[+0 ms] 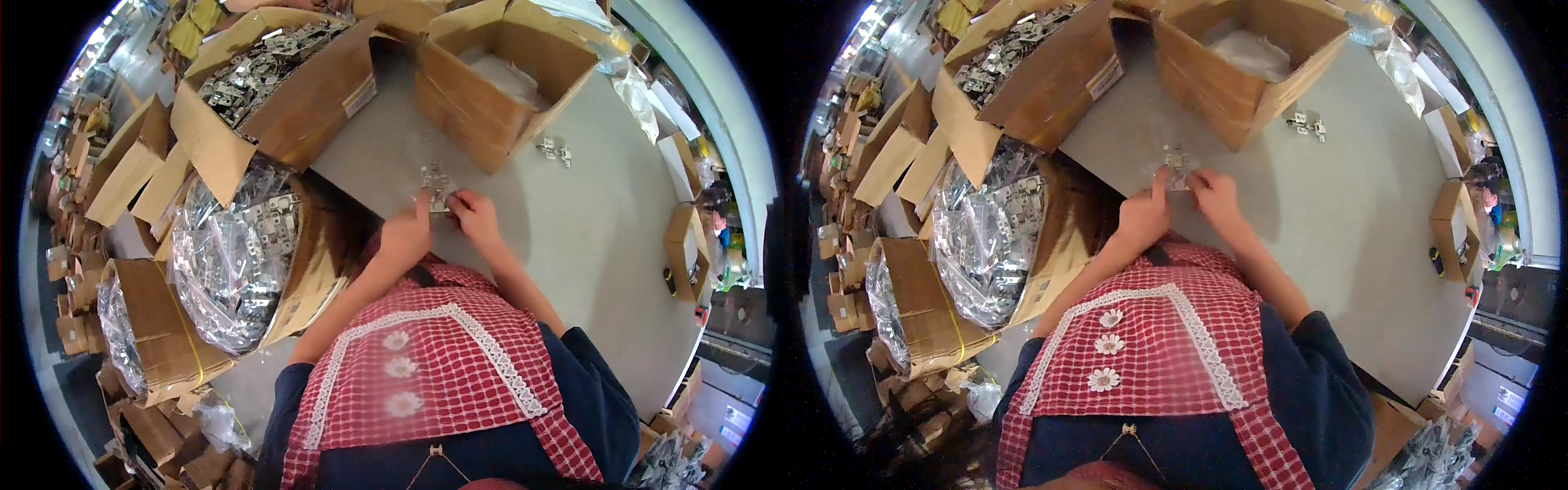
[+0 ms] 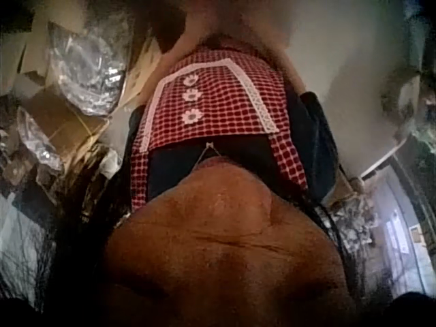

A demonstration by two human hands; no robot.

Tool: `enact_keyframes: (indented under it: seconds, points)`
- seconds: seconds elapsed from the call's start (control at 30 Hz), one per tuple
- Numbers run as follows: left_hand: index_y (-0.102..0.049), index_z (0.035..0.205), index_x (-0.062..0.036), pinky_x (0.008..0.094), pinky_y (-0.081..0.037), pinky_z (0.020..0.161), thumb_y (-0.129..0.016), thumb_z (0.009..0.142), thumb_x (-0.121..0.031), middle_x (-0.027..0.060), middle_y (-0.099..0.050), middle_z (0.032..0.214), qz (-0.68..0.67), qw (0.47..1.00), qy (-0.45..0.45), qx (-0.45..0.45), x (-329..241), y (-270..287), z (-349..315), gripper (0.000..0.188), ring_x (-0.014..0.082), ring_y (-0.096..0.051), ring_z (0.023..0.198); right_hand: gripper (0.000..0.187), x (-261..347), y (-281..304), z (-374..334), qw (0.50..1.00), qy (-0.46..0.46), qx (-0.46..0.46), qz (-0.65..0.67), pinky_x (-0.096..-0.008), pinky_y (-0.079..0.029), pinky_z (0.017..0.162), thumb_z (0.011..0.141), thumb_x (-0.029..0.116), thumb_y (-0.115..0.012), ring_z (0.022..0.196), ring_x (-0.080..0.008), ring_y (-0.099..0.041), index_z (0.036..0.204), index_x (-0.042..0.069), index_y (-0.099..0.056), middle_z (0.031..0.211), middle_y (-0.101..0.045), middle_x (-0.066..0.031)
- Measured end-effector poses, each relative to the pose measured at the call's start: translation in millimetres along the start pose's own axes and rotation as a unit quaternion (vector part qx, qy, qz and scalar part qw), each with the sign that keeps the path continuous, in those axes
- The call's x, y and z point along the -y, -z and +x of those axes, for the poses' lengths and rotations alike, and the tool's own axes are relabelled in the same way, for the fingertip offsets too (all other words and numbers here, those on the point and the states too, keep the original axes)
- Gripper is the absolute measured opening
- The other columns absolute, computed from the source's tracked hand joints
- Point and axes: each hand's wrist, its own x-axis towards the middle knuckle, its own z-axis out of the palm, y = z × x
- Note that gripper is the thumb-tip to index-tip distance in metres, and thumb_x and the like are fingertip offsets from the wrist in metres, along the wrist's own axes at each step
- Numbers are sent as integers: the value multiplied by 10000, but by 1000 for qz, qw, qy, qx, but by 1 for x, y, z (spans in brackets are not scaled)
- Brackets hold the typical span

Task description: The person places small metal hinges into plastic bags and seals them by hand.

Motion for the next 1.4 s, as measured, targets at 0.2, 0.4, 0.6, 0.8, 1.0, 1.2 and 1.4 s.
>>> enact_keyframes:
  seconds: [0.2, 0.4, 0.6, 0.8, 1.0, 1.2, 1.4]
  points:
    - [-487, 1338, 3, 400, -505, 466, -604, 817, -103, 125, -633, 639, 6, 999, -32, -39, 2, -1, 1, 544, 291, -640, 527, 182, -24, -14, 11, 998, 25, -26, 44, -382, -490, 593, 885, 160, -610, 637, -250, -655, 920, -1, -687, 695, -645, -150]
    - [-485, 1351, 2, 399, -517, 482, -591, 819, -103, 127, -634, 644, 4, 999, -37, -28, 8, -7, 0, 553, 290, -643, 540, 186, -36, -30, 19, 972, 158, -92, -148, -440, -504, 715, 887, 169, -604, 821, -426, -629, 987, 39, -691, 888, -683, -201]
    - [-472, 1374, -10, 421, -519, 493, -594, 828, -114, 125, -643, 667, -2, 999, -22, -43, 9, -2, 7, 569, 304, -647, 560, 203, -20, -33, 26, 997, 52, -29, 55, -373, -482, 609, 899, 141, -595, 674, -240, -638, 1021, 3, -680, 751, -658, -146]
    - [-462, 1378, 1, 419, -516, 491, -611, 835, -137, 134, -642, 683, 39, 997, 50, -34, 34, 4, 9, 580, 308, -648, 575, 184, -3, -28, 21, 966, -66, -14, 251, -335, -468, 567, 885, 101, -597, 637, -169, -605, 995, -25, -674, 719, -641, -119]
    - [-508, 1337, -45, 413, -516, 493, -602, 839, -103, 109, -639, 663, 20, 997, -4, -70, 21, 1, 9, 510, 302, -650, 579, 189, -24, -38, 35, 994, 60, -5, 96, -301, -473, 568, 900, 117, -615, 648, -154, -604, 1001, -29, -679, 789, -679, -67]
    - [-528, 1340, -64, 416, -510, 493, -602, 839, -76, 111, -646, 683, -6, 995, -31, -91, 20, 9, 13, 507, 295, -652, 588, 218, -15, -46, 33, 987, 19, 4, 161, -316, -491, 611, 866, 80, -599, 665, -186, -610, 1044, -13, -683, 771, -665, -82]
    - [-493, 1371, -56, 422, -512, 488, -605, 841, -114, 129, -662, 707, -28, 997, -18, -65, 30, -4, 11, 545, 305, -650, 569, 369, -32, -57, 60, 985, 134, 70, 80, -355, -515, 755, 843, 59, -579, 865, -258, -645, 1205, 31, -647, 963, -678, -142]
